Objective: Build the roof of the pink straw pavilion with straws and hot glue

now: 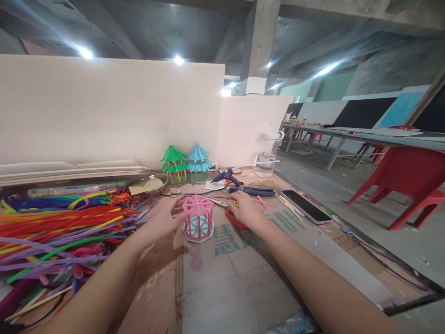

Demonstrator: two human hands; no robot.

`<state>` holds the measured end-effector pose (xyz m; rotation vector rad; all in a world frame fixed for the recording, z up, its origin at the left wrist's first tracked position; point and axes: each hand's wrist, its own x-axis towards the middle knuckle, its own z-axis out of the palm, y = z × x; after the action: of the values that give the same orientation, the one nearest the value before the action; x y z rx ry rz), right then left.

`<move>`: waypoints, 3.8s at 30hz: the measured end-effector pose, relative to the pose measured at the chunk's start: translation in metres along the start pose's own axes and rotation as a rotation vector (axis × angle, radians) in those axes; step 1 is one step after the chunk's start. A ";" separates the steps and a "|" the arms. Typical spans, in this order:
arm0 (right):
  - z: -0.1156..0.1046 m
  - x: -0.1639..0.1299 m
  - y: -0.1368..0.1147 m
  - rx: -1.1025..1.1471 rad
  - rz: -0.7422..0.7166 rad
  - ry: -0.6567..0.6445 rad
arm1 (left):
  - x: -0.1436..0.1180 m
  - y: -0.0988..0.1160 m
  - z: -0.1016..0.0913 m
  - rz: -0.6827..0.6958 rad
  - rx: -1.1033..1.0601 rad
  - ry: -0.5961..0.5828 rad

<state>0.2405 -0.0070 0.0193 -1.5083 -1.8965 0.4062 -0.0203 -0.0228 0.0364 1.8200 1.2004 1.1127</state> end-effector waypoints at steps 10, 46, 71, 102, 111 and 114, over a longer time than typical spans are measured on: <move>0.008 -0.011 -0.029 0.608 -0.064 -0.138 | -0.002 0.018 0.001 -0.097 0.200 0.067; 0.001 -0.013 -0.032 1.119 0.154 -0.346 | -0.009 0.031 0.009 -0.001 0.204 0.174; 0.017 -0.020 -0.038 0.844 -0.023 -0.188 | -0.015 0.021 0.027 0.220 0.400 0.146; -0.029 0.002 0.013 -0.204 0.038 -0.124 | -0.014 0.033 0.016 0.191 0.457 0.128; -0.020 -0.001 0.014 -0.356 0.035 -0.321 | -0.001 0.007 0.008 -0.024 0.110 0.129; -0.023 -0.003 0.007 -0.391 0.037 -0.367 | -0.002 0.000 0.009 -0.049 0.066 0.015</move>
<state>0.2618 -0.0118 0.0309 -1.8192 -2.3410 0.3619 -0.0122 -0.0254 0.0326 1.8245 1.2979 1.0731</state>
